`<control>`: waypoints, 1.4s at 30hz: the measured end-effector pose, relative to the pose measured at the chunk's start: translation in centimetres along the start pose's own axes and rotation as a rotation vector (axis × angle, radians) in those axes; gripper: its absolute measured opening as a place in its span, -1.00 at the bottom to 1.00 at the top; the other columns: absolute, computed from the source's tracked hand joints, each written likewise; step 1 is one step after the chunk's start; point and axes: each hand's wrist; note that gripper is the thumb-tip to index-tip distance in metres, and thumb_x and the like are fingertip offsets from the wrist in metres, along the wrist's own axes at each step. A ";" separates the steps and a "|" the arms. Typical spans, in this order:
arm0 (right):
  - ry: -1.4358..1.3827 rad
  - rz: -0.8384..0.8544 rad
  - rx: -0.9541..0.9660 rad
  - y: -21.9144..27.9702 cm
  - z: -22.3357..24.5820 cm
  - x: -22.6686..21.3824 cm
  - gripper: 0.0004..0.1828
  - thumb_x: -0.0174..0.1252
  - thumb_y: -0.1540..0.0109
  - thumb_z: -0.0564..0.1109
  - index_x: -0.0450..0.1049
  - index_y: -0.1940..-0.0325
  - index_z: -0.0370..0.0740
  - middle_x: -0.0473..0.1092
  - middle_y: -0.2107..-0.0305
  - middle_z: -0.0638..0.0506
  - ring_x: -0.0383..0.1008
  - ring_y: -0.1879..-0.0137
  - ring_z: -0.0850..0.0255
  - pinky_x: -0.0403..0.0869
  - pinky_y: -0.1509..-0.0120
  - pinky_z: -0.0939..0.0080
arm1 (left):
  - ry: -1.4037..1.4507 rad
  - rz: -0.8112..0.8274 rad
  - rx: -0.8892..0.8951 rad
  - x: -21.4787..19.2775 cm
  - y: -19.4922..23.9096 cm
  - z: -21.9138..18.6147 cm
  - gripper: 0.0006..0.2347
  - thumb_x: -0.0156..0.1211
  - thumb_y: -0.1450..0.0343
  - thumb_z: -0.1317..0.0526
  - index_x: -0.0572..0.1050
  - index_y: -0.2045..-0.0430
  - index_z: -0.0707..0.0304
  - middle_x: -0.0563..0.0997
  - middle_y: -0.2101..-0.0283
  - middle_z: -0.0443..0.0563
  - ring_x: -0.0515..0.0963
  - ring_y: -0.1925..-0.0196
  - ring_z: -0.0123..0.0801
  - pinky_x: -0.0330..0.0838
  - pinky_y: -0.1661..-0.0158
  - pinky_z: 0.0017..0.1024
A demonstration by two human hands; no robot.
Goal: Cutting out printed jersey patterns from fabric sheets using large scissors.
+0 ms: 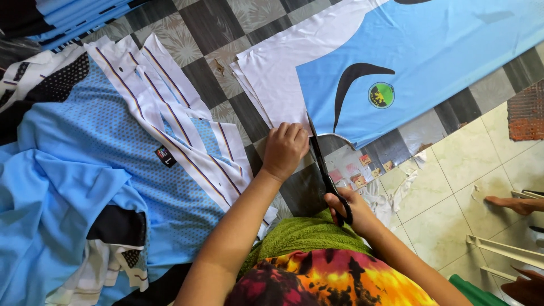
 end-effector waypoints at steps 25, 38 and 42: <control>-0.042 -0.071 0.071 -2.7 0.7 2.0 -0.62 0.21 -0.15 0.03 0.42 0.51 -0.38 0.37 0.74 -0.19 0.46 0.64 0.07 0.42 0.59 0.15 | 0.044 -0.005 -0.035 -1.1 -0.5 -0.1 -0.92 0.15 -0.28 0.23 0.40 0.50 0.15 0.41 0.33 -0.08 0.44 0.30 -0.31 0.30 0.36 -0.41; -0.004 -0.031 0.097 -4.8 2.8 1.1 -0.58 0.21 -0.13 0.11 0.43 0.48 -0.35 0.39 0.73 -0.19 0.46 0.65 0.05 0.43 0.58 0.16 | 0.078 0.017 -0.040 -2.0 -1.0 -0.1 -0.94 0.10 -0.32 0.23 0.41 0.50 0.17 0.43 0.33 -0.06 0.45 0.28 -0.28 0.29 0.33 -0.40; -0.038 -0.027 0.107 -5.4 2.9 1.4 -0.54 0.21 -0.14 0.15 0.43 0.47 -0.36 0.38 0.73 -0.20 0.47 0.66 0.03 0.44 0.59 0.17 | 0.091 0.023 -0.045 -2.2 -1.2 0.1 -0.95 0.12 -0.31 0.23 0.42 0.48 0.15 0.44 0.33 -0.08 0.46 0.27 -0.29 0.30 0.33 -0.40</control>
Point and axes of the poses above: each hand's wrist, its own y-axis away from the middle knuckle, its own x-axis out of the palm, z = x × y
